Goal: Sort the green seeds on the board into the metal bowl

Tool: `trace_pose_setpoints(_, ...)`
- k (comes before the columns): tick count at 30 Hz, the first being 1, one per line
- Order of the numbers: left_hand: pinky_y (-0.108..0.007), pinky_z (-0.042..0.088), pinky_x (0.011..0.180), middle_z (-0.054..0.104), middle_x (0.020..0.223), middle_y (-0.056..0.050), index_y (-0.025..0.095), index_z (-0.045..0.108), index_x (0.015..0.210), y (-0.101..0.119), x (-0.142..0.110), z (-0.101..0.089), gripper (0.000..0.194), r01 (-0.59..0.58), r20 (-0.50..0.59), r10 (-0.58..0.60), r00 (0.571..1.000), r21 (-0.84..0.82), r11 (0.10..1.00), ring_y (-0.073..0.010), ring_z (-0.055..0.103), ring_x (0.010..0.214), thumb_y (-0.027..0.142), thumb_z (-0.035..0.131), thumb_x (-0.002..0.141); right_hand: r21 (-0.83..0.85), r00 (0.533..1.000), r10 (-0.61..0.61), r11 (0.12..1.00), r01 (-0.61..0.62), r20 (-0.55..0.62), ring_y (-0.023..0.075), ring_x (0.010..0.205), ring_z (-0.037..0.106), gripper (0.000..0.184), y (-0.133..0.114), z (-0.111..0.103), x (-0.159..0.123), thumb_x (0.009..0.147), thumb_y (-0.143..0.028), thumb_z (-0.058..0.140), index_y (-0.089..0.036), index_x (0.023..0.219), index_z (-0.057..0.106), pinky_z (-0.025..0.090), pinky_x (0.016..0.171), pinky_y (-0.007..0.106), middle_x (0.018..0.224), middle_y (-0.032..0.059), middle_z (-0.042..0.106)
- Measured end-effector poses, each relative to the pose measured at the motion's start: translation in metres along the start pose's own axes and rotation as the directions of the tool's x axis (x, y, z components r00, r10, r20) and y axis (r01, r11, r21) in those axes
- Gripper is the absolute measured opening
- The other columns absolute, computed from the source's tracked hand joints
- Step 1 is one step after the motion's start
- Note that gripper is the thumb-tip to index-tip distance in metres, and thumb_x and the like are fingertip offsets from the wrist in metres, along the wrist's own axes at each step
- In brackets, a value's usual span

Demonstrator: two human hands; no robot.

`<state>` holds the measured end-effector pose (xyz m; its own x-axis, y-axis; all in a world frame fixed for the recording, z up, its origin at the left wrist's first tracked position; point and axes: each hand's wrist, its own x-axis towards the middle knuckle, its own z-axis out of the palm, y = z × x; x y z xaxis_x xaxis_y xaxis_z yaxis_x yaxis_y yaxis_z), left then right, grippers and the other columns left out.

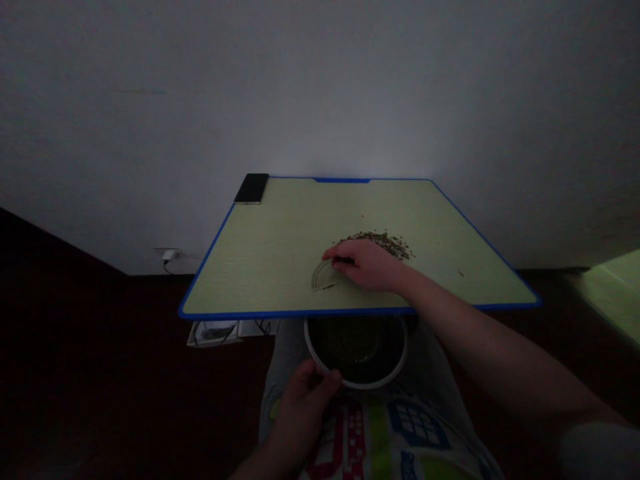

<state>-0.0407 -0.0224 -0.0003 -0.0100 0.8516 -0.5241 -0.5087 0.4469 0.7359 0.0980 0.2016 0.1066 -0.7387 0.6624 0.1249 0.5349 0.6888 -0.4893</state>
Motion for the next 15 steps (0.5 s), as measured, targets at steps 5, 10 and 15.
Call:
trace_pose_setpoints(5,-0.040,0.060,0.090,0.086,0.083,-0.006,0.022,0.082,0.082,0.005,-0.002,0.004,0.053,-0.005,-0.017,0.006,1.000,0.027,1.000,-0.0278,0.079,0.086,0.063,0.101,0.056,0.006,0.999,-0.018,1.000,0.018,0.027,0.0223,0.108,0.077,0.036,-0.001,0.001,-0.008,0.095,-0.009,0.062,-0.022,0.123,0.081,0.056,0.099,0.036,0.117,0.0072,0.084)
trace_pose_setpoints(10,-0.035,0.059,0.085,0.086,0.082,-0.005,0.022,0.082,0.082,0.009,-0.004,0.006,0.053,-0.035,-0.014,0.036,0.999,0.064,0.997,-0.0243,0.077,0.082,0.065,0.100,0.057,0.051,0.998,0.005,0.999,-0.008,0.057,0.0216,0.105,0.078,0.037,-0.003,0.001,-0.020,0.093,-0.008,0.062,-0.023,0.122,0.081,0.056,0.099,0.035,0.114,0.0059,0.084)
trace_pose_setpoints(15,-0.035,0.058,0.080,0.084,0.076,-0.003,0.021,0.082,0.081,0.010,-0.003,0.007,0.056,-0.004,-0.032,0.006,0.999,0.051,0.999,-0.0227,0.075,0.074,0.065,0.102,0.052,0.089,0.996,0.040,0.995,-0.047,0.075,0.0216,0.096,0.077,0.034,-0.001,-0.002,-0.031,0.094,-0.011,0.062,-0.020,0.122,0.080,0.057,0.090,0.035,0.106,0.0070,0.084)
